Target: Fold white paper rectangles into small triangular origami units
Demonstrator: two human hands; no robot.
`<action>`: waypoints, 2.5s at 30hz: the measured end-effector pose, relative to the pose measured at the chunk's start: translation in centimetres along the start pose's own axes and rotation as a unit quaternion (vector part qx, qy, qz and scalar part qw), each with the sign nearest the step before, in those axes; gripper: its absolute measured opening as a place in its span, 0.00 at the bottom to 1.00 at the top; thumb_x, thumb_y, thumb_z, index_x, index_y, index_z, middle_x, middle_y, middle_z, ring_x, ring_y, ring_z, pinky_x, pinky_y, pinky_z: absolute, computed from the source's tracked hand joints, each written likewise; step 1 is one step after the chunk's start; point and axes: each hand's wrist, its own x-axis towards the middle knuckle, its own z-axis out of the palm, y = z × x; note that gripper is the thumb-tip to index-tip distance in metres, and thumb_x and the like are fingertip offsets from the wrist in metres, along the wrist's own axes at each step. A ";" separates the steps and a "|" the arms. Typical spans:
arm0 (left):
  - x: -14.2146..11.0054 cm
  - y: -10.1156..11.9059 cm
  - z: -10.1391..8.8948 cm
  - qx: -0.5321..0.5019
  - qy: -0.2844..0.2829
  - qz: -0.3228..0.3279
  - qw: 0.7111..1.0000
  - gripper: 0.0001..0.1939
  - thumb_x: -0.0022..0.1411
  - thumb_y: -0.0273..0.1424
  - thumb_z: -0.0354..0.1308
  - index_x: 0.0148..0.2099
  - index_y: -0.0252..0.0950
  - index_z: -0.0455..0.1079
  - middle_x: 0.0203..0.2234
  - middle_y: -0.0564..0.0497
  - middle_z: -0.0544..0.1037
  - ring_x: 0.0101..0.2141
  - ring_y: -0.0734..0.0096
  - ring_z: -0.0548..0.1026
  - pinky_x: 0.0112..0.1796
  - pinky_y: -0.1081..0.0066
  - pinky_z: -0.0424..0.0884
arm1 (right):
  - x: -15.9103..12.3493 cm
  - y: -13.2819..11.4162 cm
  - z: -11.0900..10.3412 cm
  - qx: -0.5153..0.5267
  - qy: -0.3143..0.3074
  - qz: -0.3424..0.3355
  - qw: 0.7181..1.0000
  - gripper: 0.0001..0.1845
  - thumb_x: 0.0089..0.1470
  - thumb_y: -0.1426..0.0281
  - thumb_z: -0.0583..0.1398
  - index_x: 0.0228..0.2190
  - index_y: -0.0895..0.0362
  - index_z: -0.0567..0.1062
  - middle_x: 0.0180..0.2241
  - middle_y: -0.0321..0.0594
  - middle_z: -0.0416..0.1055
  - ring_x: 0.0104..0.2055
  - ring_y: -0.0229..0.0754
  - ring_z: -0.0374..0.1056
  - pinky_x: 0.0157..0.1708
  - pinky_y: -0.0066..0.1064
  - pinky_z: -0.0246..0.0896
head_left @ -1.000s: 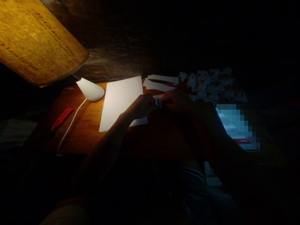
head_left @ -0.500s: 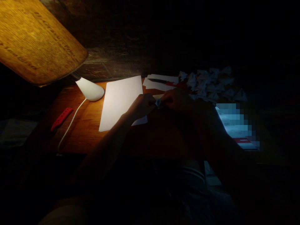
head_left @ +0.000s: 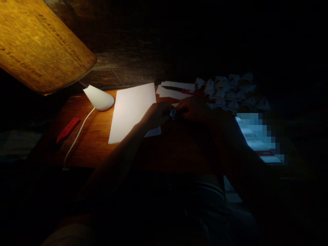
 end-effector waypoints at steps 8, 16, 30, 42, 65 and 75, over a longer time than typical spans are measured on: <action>0.6 -0.6 0.2 0.001 -0.021 0.030 0.999 0.16 0.53 0.21 0.59 0.43 0.36 0.82 0.36 0.48 0.81 0.37 0.66 0.77 0.38 0.69 0.72 | -0.1 0.0 0.0 0.003 -0.007 0.007 1.000 0.20 0.48 0.78 0.61 0.38 0.53 0.89 0.44 0.40 0.84 0.43 0.45 0.76 0.45 0.35 0.63; 1.0 -0.7 -0.1 0.032 -0.051 0.030 0.998 0.11 0.57 0.28 0.62 0.42 0.38 0.82 0.34 0.49 0.78 0.34 0.67 0.74 0.33 0.69 0.67 | -0.2 -0.3 -0.5 -0.051 -0.008 0.048 0.998 0.23 0.49 0.76 0.60 0.43 0.52 0.88 0.44 0.41 0.84 0.44 0.47 0.75 0.46 0.36 0.63; 1.2 -0.9 0.0 0.048 -0.047 0.008 0.998 0.12 0.56 0.28 0.64 0.44 0.40 0.83 0.32 0.50 0.77 0.33 0.67 0.74 0.32 0.68 0.65 | -0.6 -1.4 -1.3 -0.131 -0.056 0.101 0.985 0.19 0.51 0.76 0.60 0.40 0.53 0.88 0.44 0.43 0.84 0.42 0.47 0.75 0.42 0.34 0.62; 1.2 -1.1 0.4 0.040 -0.044 -0.001 0.998 0.12 0.55 0.24 0.62 0.42 0.38 0.81 0.34 0.50 0.78 0.35 0.67 0.75 0.33 0.68 0.66 | -0.7 -2.2 -1.6 -0.145 -0.073 0.078 0.984 0.20 0.51 0.76 0.59 0.40 0.53 0.88 0.42 0.42 0.84 0.42 0.45 0.74 0.42 0.33 0.61; 1.4 -1.7 0.7 0.025 -0.045 0.000 0.999 0.12 0.55 0.22 0.58 0.42 0.38 0.76 0.35 0.49 0.79 0.38 0.63 0.77 0.38 0.65 0.71 | -0.5 -2.6 -1.2 -0.128 -0.067 0.020 0.989 0.18 0.51 0.77 0.59 0.38 0.55 0.87 0.39 0.43 0.83 0.40 0.45 0.73 0.42 0.35 0.58; 1.6 -1.4 0.7 0.054 -0.047 -0.009 0.997 0.08 0.57 0.24 0.57 0.40 0.37 0.75 0.35 0.48 0.78 0.36 0.64 0.76 0.36 0.65 0.70 | -0.5 -3.2 -1.1 -0.105 -0.055 0.036 0.992 0.17 0.52 0.76 0.60 0.39 0.56 0.87 0.37 0.42 0.84 0.37 0.42 0.74 0.39 0.33 0.57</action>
